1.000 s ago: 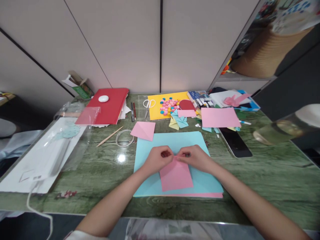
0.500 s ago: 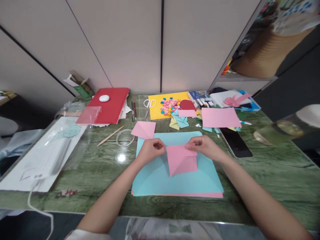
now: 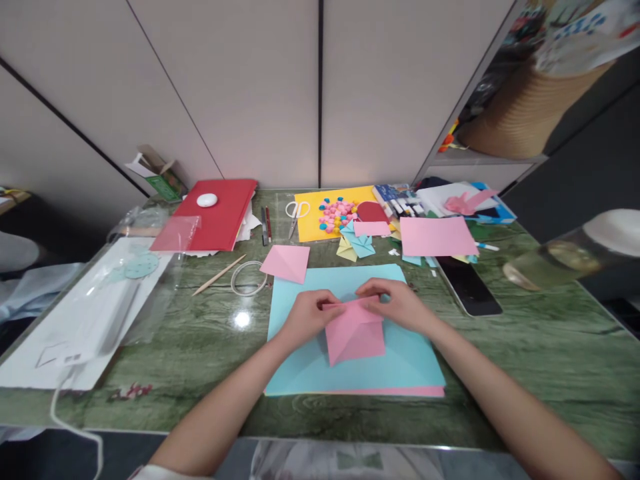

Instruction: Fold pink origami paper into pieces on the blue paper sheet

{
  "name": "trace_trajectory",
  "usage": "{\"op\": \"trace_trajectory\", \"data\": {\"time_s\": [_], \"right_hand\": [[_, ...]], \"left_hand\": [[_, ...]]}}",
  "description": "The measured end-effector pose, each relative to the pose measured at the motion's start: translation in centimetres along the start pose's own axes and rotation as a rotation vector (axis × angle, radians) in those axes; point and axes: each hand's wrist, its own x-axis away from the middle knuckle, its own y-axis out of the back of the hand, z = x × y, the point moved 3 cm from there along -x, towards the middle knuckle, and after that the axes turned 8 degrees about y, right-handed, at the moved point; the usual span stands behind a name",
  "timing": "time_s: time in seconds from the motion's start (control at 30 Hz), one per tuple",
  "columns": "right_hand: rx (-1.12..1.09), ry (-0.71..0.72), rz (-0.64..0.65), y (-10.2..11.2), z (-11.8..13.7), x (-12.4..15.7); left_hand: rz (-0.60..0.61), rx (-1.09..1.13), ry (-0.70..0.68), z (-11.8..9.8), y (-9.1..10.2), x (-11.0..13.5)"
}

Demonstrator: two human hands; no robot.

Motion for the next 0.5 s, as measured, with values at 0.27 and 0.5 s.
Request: {"op": "trace_trajectory", "data": {"time_s": [0.27,0.5], "right_hand": [[0.270,0.156,-0.004,-2.0,2.2,0.4],[0.236,0.129,0.008,0.1,1.7,0.2]], "left_hand": [[0.024,-0.111,-0.016,-0.9,-0.9,0.8],[-0.018,-0.087,-0.023,-0.6,-0.3,0.6]]}}
